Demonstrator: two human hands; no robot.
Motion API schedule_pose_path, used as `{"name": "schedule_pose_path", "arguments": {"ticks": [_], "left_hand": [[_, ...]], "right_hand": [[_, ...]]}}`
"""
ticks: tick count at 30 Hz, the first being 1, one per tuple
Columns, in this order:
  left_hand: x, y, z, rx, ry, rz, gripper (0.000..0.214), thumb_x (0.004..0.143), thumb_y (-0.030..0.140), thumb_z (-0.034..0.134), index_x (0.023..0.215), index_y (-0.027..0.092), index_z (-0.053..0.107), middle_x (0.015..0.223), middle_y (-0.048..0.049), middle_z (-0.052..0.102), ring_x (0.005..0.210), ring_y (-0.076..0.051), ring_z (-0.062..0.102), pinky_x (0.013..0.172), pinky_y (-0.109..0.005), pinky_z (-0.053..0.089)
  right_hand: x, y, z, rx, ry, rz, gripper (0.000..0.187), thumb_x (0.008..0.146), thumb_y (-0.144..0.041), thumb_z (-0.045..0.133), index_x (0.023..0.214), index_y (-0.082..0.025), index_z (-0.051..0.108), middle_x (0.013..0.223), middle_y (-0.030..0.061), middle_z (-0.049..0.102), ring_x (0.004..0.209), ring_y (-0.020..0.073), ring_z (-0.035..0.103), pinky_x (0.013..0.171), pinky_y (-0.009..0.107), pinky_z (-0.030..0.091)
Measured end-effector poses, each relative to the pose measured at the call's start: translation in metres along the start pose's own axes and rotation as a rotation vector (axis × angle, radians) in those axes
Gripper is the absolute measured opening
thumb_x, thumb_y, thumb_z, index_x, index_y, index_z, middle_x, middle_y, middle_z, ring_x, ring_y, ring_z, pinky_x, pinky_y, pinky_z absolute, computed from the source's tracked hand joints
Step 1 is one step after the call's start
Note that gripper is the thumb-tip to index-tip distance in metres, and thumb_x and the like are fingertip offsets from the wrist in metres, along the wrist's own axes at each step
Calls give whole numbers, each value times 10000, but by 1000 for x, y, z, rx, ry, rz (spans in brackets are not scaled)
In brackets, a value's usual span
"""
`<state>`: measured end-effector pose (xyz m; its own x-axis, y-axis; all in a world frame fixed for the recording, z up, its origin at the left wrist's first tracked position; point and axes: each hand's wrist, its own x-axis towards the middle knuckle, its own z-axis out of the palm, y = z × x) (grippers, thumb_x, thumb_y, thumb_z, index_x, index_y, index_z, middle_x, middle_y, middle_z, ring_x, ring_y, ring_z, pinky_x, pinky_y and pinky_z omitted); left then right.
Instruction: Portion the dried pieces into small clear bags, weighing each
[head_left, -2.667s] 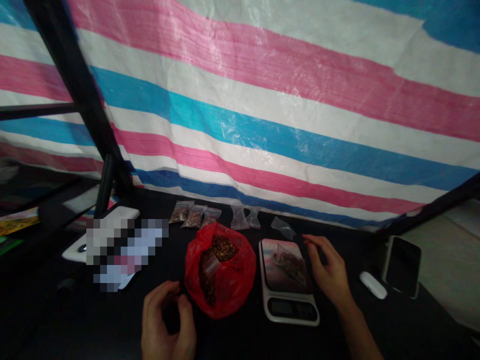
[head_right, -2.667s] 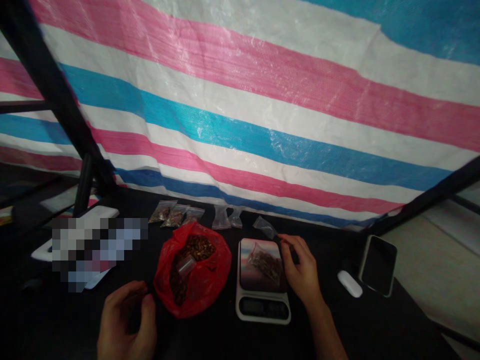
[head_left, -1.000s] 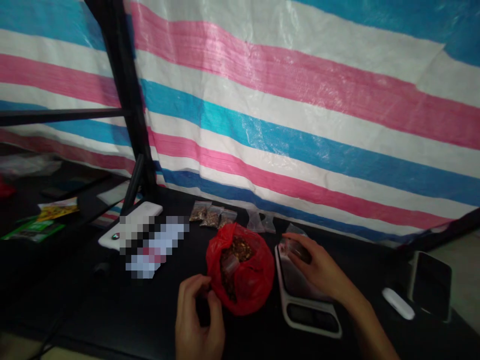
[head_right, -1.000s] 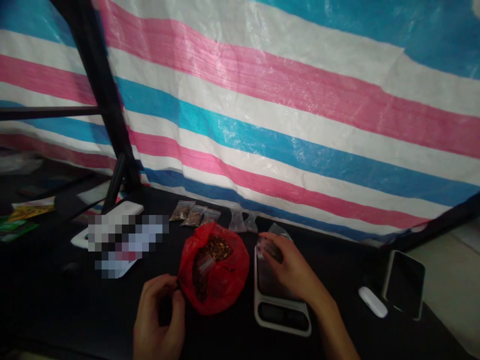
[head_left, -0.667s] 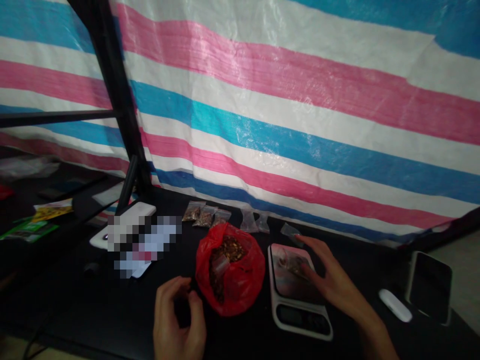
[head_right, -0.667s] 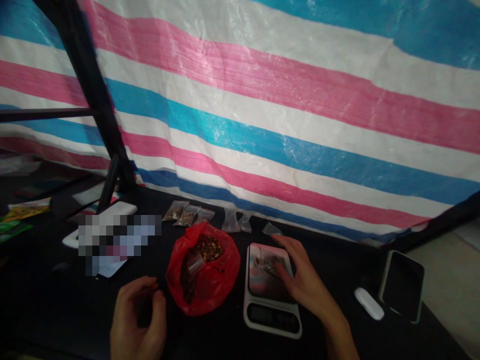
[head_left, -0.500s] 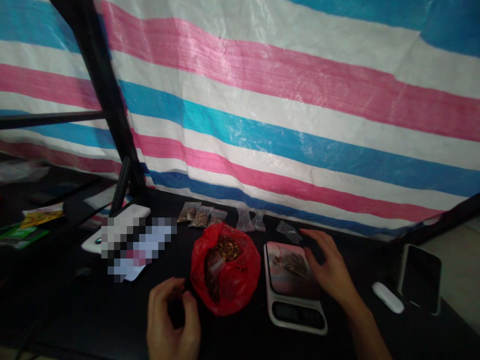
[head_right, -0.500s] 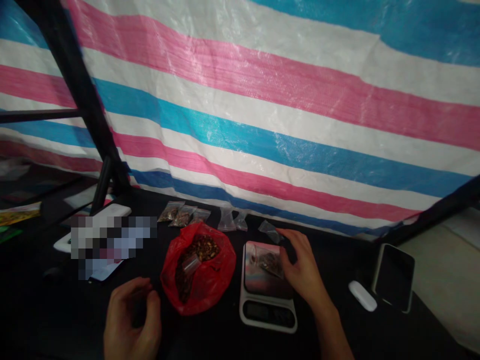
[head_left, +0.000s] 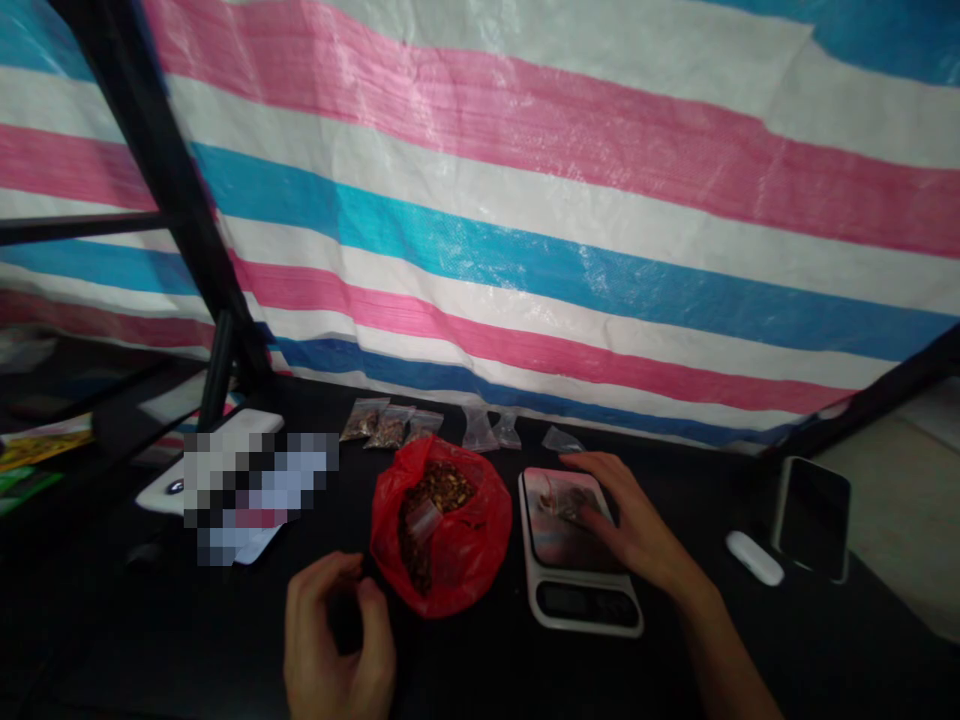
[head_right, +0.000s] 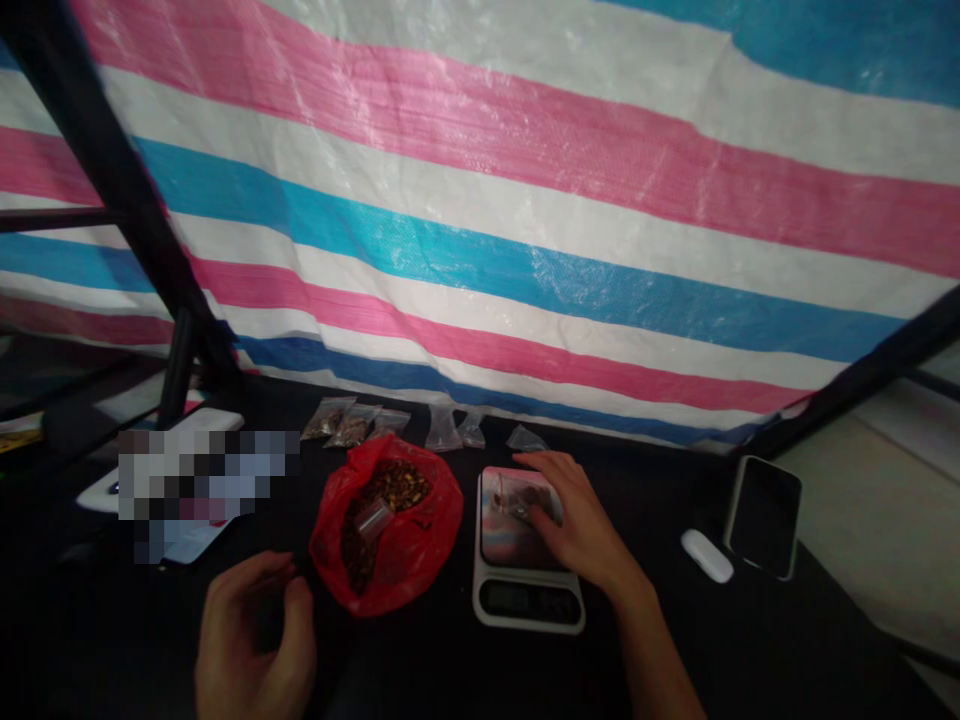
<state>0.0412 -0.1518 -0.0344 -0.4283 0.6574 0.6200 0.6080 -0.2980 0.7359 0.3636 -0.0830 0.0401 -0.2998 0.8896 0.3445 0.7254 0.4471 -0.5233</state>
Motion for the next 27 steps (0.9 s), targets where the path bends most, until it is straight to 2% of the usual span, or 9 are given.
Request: {"name": "schedule_pose_path", "arguments": {"ticks": [6,9,12,15,18,20,22,24,27], "left_hand": [[-1,0,1,-10,1,-21,186,865,213,624,1043,181,577,987,-43,574,826,-189,605,748,-346,506],[0,-1,1,-15,2,17,187,860,195,633,1037,181,575,989,-47,575,840,-195,608,751,-349,503],[1,3,-2,5,-15,102,190,857,166,633,1036,179,571,965,-46,570,814,-188,588,732,-342,489],[2,16,-4,-12,-68,257,164,861,112,601,1003,192,581,957,-52,578,876,-205,579,770,-348,473],[9,41,3,-145,-263,347,219,881,47,525,1024,206,574,984,-61,593,961,-212,582,828,-348,489],[19,63,17,-202,-494,427,238,901,55,503,1056,224,569,983,-51,616,946,-203,589,854,-351,503],[33,82,37,-180,-683,432,230,926,108,515,1110,236,569,1059,-62,639,1009,-225,585,886,-378,513],[47,95,59,-170,-747,381,245,945,193,540,1188,220,553,1135,-84,643,1088,-259,567,931,-426,514],[64,100,88,-175,-835,358,241,956,270,557,1186,199,577,1148,-95,653,1110,-280,558,959,-467,506]], "right_hand": [[-1,-3,4,38,-66,-4,693,750,-75,583,1399,-307,518,1404,70,564,1322,293,489,1129,522,358],[-2,-4,7,31,-68,6,673,767,-81,599,1393,-315,521,1370,69,582,1291,290,507,1105,516,377],[-2,-1,13,10,-46,23,603,819,-149,651,1384,-319,529,1319,73,605,1240,288,533,1078,513,395],[-1,2,20,23,4,49,573,848,-222,681,1390,-320,525,1264,71,630,1183,283,569,1053,510,415],[3,2,27,109,96,95,562,871,-301,683,1404,-308,505,1191,63,651,1121,268,607,1027,491,445],[6,-2,33,219,197,109,579,890,-343,669,1429,-294,465,1130,55,656,1059,245,634,999,459,476],[10,-9,41,348,319,95,630,910,-359,649,1477,-287,384,1066,40,652,995,221,652,961,427,507],[11,-15,49,435,420,71,683,914,-354,648,1509,-288,319,1015,27,638,952,210,657,919,405,532],[11,-20,60,448,472,73,681,894,-330,677,1493,-298,354,1012,28,617,929,207,650,893,397,545]]}}
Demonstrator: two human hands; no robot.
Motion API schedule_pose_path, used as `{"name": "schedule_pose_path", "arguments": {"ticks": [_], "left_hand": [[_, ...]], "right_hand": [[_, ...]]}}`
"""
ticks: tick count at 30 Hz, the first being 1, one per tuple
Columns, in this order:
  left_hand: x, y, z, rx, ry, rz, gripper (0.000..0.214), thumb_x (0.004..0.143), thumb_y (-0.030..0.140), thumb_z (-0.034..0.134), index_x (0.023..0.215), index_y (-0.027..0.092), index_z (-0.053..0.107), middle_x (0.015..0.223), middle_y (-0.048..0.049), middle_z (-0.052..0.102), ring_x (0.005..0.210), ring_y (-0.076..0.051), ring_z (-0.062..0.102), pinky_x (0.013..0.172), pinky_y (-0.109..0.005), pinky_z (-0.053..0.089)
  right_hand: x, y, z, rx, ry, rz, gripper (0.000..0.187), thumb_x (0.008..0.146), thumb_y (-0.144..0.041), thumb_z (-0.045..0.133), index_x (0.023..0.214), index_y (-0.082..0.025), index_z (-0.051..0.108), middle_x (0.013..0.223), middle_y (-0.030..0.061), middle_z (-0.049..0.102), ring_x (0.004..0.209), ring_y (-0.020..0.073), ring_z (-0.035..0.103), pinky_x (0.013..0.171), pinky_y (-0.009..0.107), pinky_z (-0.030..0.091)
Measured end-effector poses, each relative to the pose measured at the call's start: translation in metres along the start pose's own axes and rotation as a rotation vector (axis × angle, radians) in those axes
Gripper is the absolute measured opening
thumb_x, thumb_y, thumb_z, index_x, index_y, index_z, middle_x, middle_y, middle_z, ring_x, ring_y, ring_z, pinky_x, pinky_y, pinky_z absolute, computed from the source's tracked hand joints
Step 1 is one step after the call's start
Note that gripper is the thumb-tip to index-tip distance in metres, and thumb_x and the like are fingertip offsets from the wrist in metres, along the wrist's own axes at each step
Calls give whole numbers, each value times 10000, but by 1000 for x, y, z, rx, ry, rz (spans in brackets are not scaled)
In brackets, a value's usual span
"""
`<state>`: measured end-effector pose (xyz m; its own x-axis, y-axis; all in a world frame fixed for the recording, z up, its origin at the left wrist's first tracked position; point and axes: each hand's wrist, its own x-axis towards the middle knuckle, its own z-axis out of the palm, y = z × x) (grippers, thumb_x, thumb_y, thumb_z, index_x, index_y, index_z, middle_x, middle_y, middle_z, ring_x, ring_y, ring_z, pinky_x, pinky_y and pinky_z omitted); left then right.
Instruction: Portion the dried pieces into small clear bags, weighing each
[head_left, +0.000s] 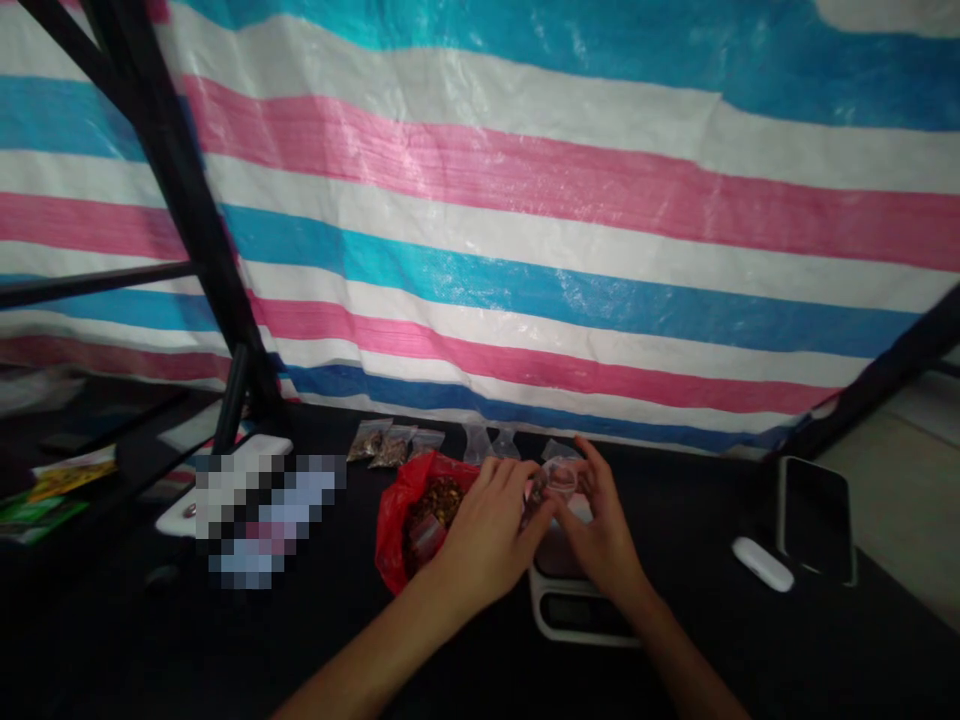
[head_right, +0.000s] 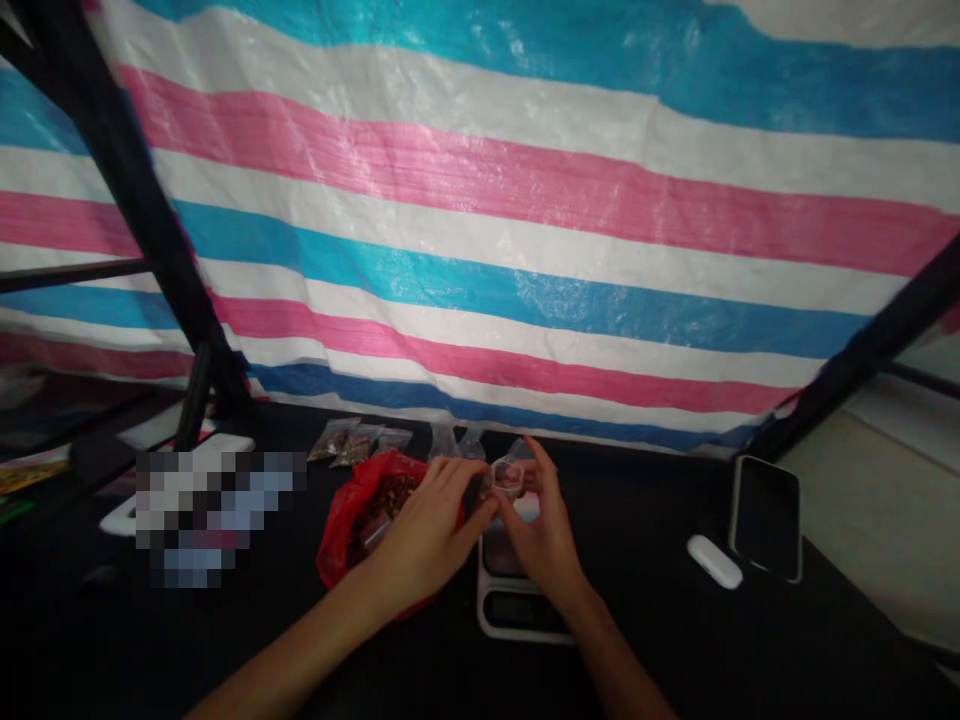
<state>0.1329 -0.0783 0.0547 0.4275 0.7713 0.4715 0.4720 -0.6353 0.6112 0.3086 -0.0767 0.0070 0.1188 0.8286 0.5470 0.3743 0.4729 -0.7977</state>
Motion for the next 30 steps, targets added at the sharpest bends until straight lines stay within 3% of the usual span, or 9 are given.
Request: {"name": "schedule_pose_path", "arguments": {"ticks": [7,12,16,24,30], "left_hand": [[18,-32,9,-285,-11,15,215,1000,297,491,1120,196,637,1116,-75,682,1067,-221,600,976,-392,474],[13,-40,10,-556,-27,-95,274,1011,350,464,1027,175,674,1042,-67,713,993,-197,648,925,-327,487],[5,-44,14,-674,-18,-196,339,999,429,477,947,152,665,894,-48,703,840,-174,639,769,-271,497],[2,-41,17,-652,3,-213,331,990,415,491,917,150,676,852,-45,677,805,-164,611,739,-258,477],[-2,-35,17,-716,-25,-223,361,998,437,482,919,145,678,875,-54,680,810,-167,612,751,-266,482]], "right_hand": [[-6,0,1,23,-90,41,688,912,-360,664,1508,-316,325,1187,75,613,1032,227,643,977,442,527],[-3,1,2,110,3,121,448,918,-429,643,1319,-287,500,993,33,636,877,188,664,833,353,574],[0,-6,4,180,-1,220,438,854,-459,709,1215,-271,548,892,14,631,786,191,658,730,332,577],[0,-17,-1,274,17,192,375,829,-383,748,1141,-282,568,735,-41,553,680,159,569,665,271,498],[-1,-13,0,286,-42,204,439,872,-423,703,1258,-289,540,857,-5,612,762,172,621,709,279,518]]}}
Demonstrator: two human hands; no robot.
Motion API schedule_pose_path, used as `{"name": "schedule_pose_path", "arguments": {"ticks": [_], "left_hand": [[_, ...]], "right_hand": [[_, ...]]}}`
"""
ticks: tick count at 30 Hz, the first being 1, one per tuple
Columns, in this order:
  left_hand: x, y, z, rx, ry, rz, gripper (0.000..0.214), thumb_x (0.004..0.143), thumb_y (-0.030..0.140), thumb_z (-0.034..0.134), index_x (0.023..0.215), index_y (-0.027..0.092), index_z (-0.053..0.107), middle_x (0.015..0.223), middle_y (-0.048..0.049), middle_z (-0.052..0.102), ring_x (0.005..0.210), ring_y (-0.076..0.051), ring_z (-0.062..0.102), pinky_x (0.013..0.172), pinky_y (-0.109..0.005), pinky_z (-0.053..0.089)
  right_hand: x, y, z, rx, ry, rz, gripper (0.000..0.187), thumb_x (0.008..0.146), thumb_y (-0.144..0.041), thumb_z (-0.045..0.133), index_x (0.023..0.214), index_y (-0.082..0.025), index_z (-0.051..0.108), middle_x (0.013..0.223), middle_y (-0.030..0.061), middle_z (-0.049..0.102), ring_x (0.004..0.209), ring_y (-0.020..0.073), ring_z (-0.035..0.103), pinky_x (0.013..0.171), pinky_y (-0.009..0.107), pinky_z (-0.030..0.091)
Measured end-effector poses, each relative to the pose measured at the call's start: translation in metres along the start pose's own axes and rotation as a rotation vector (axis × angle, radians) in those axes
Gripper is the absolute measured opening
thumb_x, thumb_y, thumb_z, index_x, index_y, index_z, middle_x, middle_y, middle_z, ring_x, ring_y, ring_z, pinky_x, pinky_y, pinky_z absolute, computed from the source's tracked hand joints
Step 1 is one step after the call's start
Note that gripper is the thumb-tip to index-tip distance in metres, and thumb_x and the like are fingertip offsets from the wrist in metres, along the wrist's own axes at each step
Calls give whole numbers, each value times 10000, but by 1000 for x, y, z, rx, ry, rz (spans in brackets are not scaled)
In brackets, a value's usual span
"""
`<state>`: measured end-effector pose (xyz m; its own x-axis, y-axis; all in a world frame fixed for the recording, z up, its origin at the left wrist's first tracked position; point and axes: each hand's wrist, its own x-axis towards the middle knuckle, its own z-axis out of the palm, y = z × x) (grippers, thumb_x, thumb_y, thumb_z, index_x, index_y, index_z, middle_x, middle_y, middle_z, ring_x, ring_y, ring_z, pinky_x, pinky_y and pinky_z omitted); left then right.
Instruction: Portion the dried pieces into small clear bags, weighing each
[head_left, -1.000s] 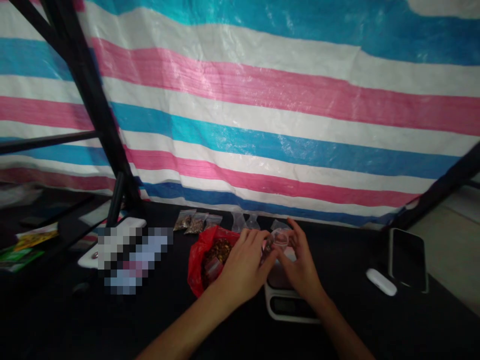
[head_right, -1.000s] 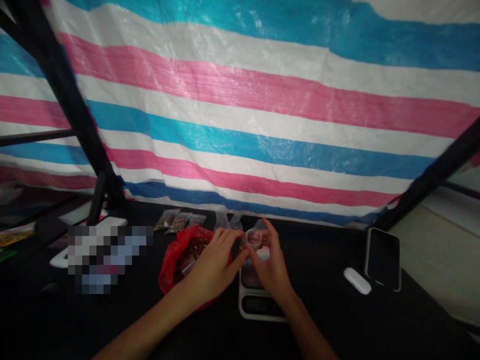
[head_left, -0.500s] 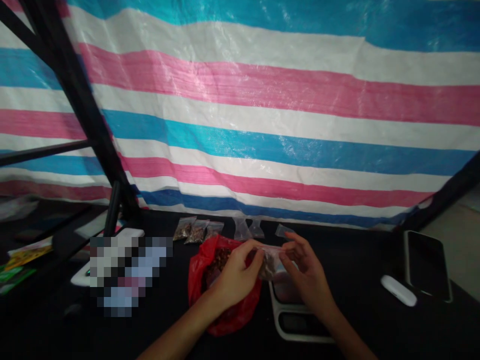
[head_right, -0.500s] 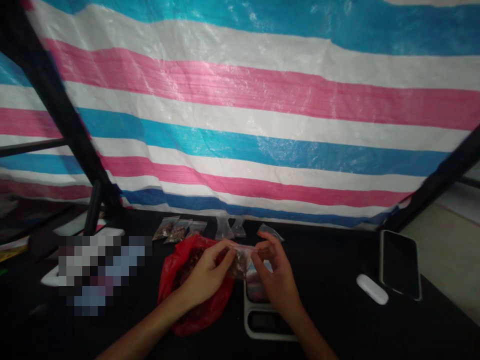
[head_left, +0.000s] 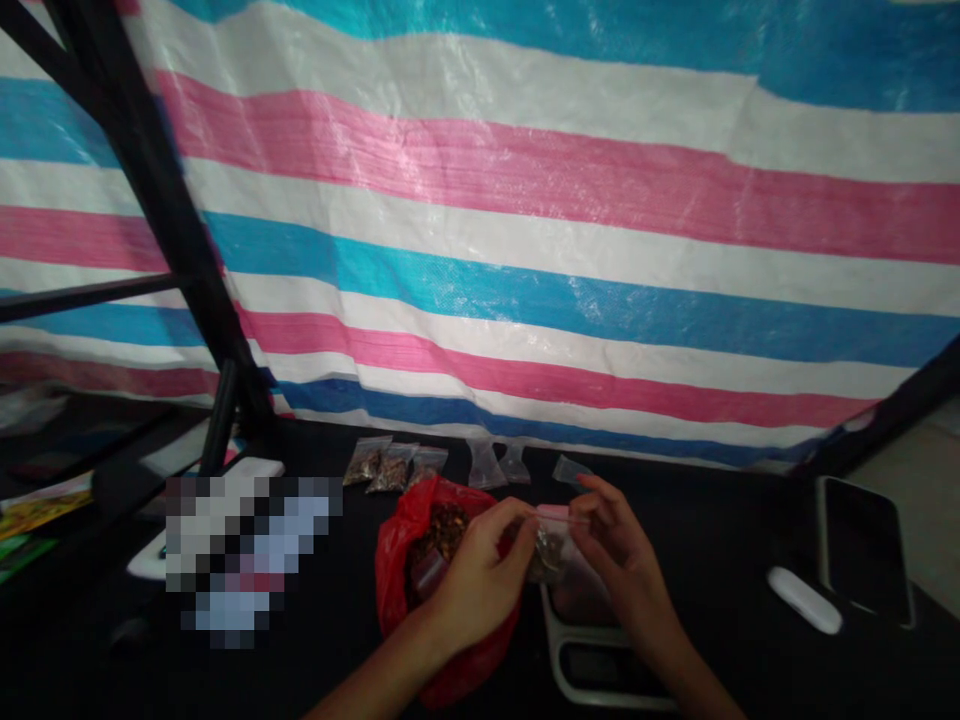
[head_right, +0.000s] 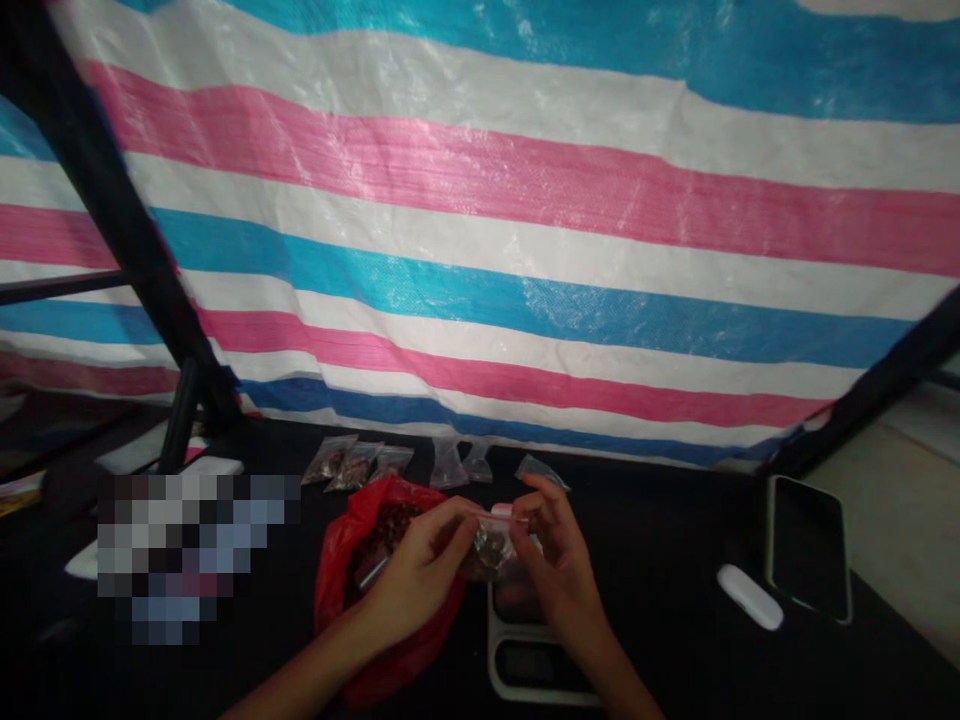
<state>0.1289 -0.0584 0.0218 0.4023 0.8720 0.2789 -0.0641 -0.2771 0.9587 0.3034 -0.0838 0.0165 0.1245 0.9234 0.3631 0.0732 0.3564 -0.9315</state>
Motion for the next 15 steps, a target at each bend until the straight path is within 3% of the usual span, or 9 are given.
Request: {"name": "schedule_pose_path", "arguments": {"ticks": [8,15], "left_hand": [[0,0,5,-46,6,-12,319,992,425,516,954,149,671,905,-64,710,858,-174,653,794,-270,503],[-3,2,8,28,73,21,236,963,340,559,876,155,675,858,-52,699,801,-161,631,752,-259,488]], "right_hand": [[1,2,0,-41,63,-68,353,854,-417,733,1128,-283,557,772,-25,599,710,161,612,677,266,517],[-2,2,0,-100,2,-73,377,888,-393,697,1221,-287,553,824,-3,638,755,169,646,721,281,544]]}}
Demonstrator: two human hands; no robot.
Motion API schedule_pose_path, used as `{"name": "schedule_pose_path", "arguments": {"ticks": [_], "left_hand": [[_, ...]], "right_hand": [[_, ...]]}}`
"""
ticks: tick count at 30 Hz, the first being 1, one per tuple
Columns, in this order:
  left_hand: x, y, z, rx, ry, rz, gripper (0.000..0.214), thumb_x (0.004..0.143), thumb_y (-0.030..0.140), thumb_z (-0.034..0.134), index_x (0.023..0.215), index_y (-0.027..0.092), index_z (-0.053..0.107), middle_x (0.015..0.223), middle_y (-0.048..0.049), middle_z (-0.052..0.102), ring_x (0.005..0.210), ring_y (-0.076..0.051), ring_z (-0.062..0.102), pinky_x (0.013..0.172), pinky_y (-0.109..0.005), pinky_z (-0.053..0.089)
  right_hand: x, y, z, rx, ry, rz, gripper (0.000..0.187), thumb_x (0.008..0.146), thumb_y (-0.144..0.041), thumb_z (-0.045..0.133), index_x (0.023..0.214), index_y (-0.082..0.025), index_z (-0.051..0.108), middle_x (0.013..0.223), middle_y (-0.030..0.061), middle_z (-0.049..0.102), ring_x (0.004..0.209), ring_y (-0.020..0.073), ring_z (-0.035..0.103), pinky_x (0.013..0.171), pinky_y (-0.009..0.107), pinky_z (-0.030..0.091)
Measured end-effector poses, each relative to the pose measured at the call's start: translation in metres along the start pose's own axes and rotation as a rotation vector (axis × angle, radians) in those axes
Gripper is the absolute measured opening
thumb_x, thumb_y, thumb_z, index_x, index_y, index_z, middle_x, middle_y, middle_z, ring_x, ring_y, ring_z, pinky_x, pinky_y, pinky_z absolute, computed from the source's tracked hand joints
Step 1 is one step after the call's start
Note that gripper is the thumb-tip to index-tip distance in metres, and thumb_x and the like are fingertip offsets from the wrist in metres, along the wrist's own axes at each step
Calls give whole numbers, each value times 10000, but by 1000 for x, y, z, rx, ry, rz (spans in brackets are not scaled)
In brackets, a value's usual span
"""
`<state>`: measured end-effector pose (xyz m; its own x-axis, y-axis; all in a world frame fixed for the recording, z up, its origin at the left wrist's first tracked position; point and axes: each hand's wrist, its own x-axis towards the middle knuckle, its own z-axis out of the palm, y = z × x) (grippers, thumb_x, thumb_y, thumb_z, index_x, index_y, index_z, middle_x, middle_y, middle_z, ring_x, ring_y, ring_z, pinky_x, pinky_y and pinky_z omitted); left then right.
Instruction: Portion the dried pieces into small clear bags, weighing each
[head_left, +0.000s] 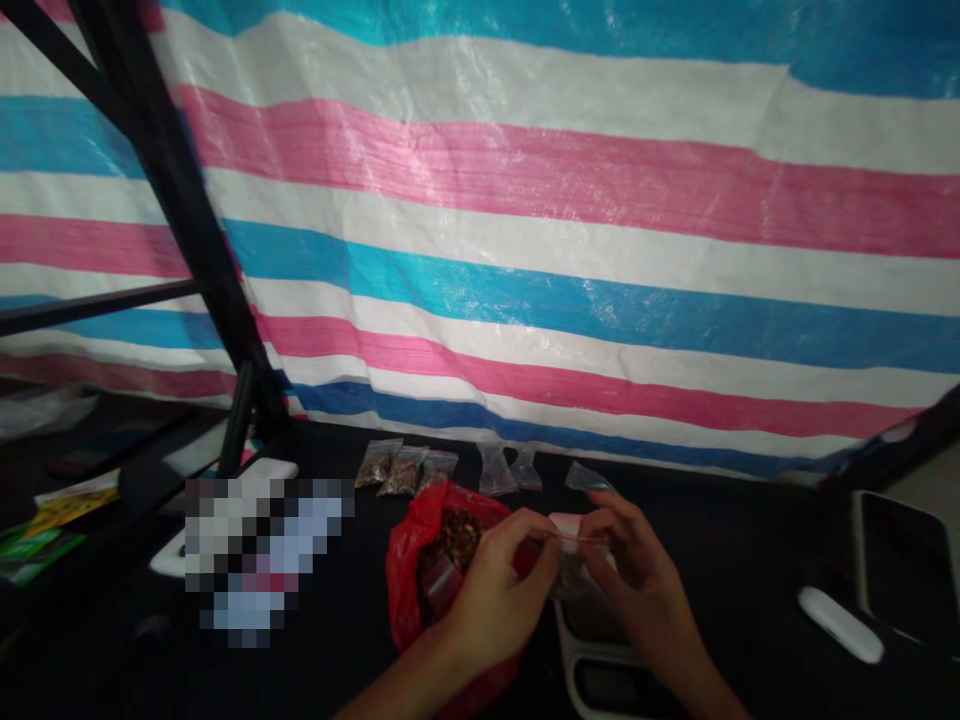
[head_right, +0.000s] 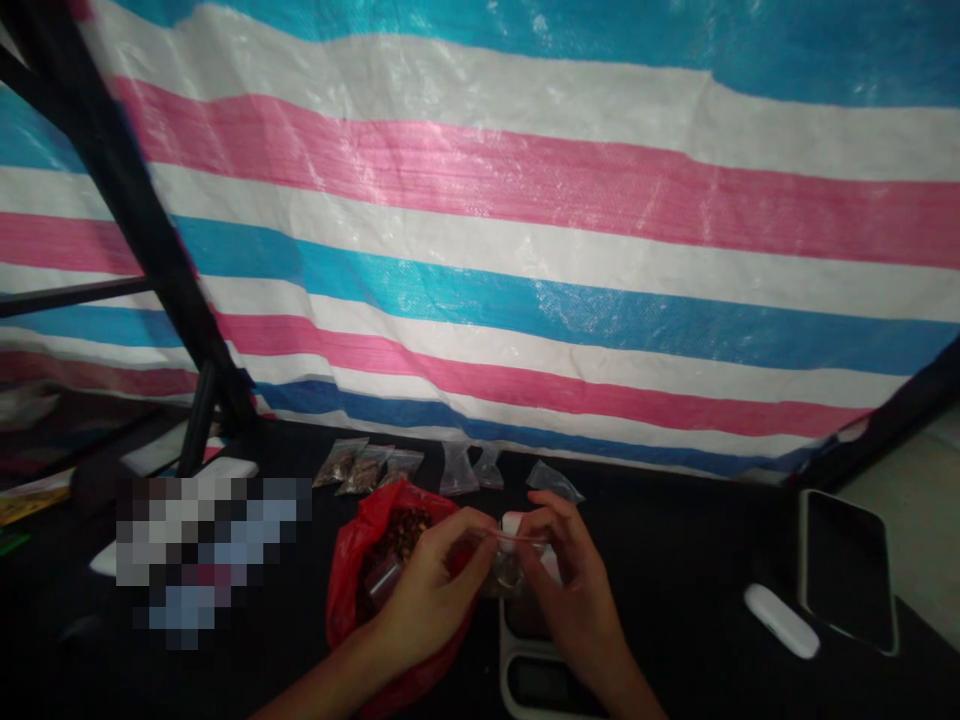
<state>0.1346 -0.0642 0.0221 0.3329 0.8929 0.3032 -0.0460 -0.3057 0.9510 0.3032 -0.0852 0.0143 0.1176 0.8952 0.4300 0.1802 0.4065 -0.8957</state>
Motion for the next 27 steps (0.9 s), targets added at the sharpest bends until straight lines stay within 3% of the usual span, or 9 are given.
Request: {"name": "schedule_pose_path", "arguments": {"ticks": [5,9,14,18,20,22,24,25,27], "left_hand": [[-2,0,4,15,31,36,104,886,217,619,810,161,663,828,-44,694,767,-153,608,728,-258,464],[-5,-1,7,18,70,77,103,840,163,645,739,173,632,800,-35,683,751,-149,595,713,-260,450],[-4,-6,6,72,68,127,131,852,157,653,725,182,630,799,-30,683,771,-153,603,730,-268,458],[-6,-6,3,186,74,171,166,942,229,585,802,192,664,836,-44,695,804,-169,635,752,-288,505],[-11,-5,3,310,145,268,172,981,235,513,972,197,680,959,-83,706,902,-198,658,810,-328,534],[-18,-6,5,459,271,441,265,979,198,465,1194,191,619,1112,-144,679,1015,-239,655,858,-379,547],[-24,-12,9,552,342,666,338,953,176,460,1275,191,562,1113,-170,670,1002,-260,663,830,-395,559],[-27,-17,12,561,332,746,332,948,172,459,1261,210,563,1067,-155,684,974,-259,671,825,-396,560],[-31,-29,17,549,182,909,278,947,215,492,1210,240,578,940,-109,719,889,-248,692,809,-383,566]], "right_hand": [[-3,5,-1,-88,2,-45,300,898,-347,678,1176,-306,575,822,-18,638,779,161,651,772,278,540],[-6,7,-1,-182,-30,-84,375,908,-343,660,1265,-322,549,856,-8,642,798,174,650,807,310,539],[-7,6,2,-178,-9,-100,301,881,-347,705,1148,-283,580,850,11,665,772,180,658,770,306,549],[-4,4,-1,-150,30,-84,318,845,-396,749,1093,-266,598,811,9,687,761,191,677,777,317,567],[-1,3,-4,-159,67,-79,358,826,-422,765,1110,-265,613,816,10,698,782,200,690,796,329,574],[6,2,-7,-173,135,-75,370,824,-436,762,1123,-270,623,860,20,705,795,203,697,760,317,581],[19,-4,-4,-188,205,-73,368,835,-441,745,1138,-271,623,914,33,701,799,201,696,706,301,580],[27,-9,0,-194,211,-81,367,836,-439,740,1138,-268,623,922,35,695,803,202,695,702,302,579],[49,-20,17,-201,168,-127,328,845,-428,720,1110,-260,625,904,29,675,816,200,686,739,315,575]]}}
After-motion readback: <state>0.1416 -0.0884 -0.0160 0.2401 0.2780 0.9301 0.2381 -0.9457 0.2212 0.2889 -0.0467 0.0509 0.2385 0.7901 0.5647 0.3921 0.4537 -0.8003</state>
